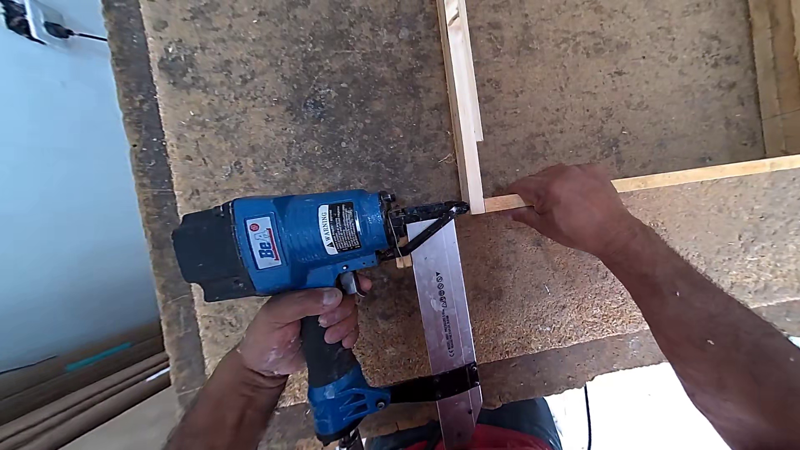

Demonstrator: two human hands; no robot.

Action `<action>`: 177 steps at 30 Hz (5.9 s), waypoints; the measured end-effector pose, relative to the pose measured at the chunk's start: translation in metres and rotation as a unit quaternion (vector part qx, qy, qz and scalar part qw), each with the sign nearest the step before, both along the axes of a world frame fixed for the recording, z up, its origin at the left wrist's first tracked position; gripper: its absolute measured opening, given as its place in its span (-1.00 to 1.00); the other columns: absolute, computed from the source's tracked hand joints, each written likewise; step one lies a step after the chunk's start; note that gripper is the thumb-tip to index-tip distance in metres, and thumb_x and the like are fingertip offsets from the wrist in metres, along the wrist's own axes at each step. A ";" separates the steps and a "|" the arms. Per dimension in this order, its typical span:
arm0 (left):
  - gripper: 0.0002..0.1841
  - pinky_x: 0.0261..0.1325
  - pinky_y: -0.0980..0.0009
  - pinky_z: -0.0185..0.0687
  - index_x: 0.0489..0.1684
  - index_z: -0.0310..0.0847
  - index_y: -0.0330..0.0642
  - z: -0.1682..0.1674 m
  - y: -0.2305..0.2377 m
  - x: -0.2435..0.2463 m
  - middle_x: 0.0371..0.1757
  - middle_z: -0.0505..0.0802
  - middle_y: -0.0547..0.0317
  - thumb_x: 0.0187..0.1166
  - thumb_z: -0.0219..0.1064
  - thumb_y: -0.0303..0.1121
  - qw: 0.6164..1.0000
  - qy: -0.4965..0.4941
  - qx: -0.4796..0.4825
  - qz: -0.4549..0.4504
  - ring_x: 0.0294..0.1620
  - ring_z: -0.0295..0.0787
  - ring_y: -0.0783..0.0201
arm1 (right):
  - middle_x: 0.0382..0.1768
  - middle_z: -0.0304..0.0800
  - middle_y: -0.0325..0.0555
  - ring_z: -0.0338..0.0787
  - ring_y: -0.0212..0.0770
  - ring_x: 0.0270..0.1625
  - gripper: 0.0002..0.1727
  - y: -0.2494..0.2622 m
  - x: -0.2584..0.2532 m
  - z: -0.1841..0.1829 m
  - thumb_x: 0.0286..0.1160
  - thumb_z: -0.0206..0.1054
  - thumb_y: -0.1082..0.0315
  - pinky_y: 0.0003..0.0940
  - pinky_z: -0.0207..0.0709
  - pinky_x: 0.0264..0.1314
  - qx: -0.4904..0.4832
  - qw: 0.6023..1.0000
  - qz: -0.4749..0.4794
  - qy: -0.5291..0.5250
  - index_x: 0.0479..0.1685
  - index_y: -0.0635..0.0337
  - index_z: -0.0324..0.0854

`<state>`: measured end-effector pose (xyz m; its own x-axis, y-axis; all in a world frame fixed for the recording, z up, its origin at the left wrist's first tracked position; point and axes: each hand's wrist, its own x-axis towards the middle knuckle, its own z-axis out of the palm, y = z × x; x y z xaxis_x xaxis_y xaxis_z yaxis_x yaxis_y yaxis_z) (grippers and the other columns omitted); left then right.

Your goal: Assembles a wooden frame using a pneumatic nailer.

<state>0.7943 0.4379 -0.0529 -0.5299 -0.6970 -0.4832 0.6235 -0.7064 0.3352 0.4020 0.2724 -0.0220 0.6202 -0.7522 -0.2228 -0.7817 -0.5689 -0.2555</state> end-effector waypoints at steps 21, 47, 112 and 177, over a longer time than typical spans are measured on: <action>-0.66 -0.20 0.14 0.88 0.19 0.70 -0.32 0.007 -0.003 0.001 -0.58 0.71 0.16 0.57 0.35 -0.29 0.999 -0.007 0.041 -0.014 -0.51 0.80 0.22 | -0.44 0.80 -0.25 0.82 -0.11 -0.34 -0.65 0.000 -0.001 -0.002 0.52 0.37 -0.17 -0.01 0.58 -0.41 -0.008 1.000 0.005 -0.011 -0.17 -0.12 0.81; -0.71 -0.19 0.13 0.88 0.12 0.70 -0.31 0.008 -0.004 0.001 -0.58 0.71 0.15 0.57 0.34 -0.31 0.998 0.003 0.057 -0.014 -0.49 0.81 0.20 | -0.51 0.75 -0.19 0.80 -0.09 -0.40 -0.67 0.001 -0.003 -0.009 0.50 0.41 -0.07 -0.05 0.60 -0.43 -0.049 0.997 0.028 -0.058 -0.25 -0.01 0.79; -0.68 -0.36 0.28 0.84 0.13 0.68 -0.24 -0.054 0.007 -0.016 -0.65 0.61 0.29 0.55 0.25 -0.27 0.997 -0.070 0.033 0.003 -0.61 0.71 0.32 | -0.65 0.53 -0.18 0.60 -0.09 -0.52 -0.78 -0.042 0.026 0.016 0.46 0.46 0.32 0.01 0.43 -0.48 0.186 0.970 0.082 0.130 -0.55 0.06 0.63; -0.71 -0.41 0.31 0.80 0.09 0.68 -0.25 -0.054 0.002 -0.011 -0.67 0.56 0.32 0.54 0.25 -0.28 0.998 -0.058 0.038 0.002 -0.66 0.64 0.35 | -0.65 0.60 -0.18 0.66 -0.09 -0.52 -0.86 -0.039 0.028 0.014 0.47 0.46 0.29 0.05 0.48 -0.46 0.177 0.972 0.072 0.137 -0.45 0.02 0.74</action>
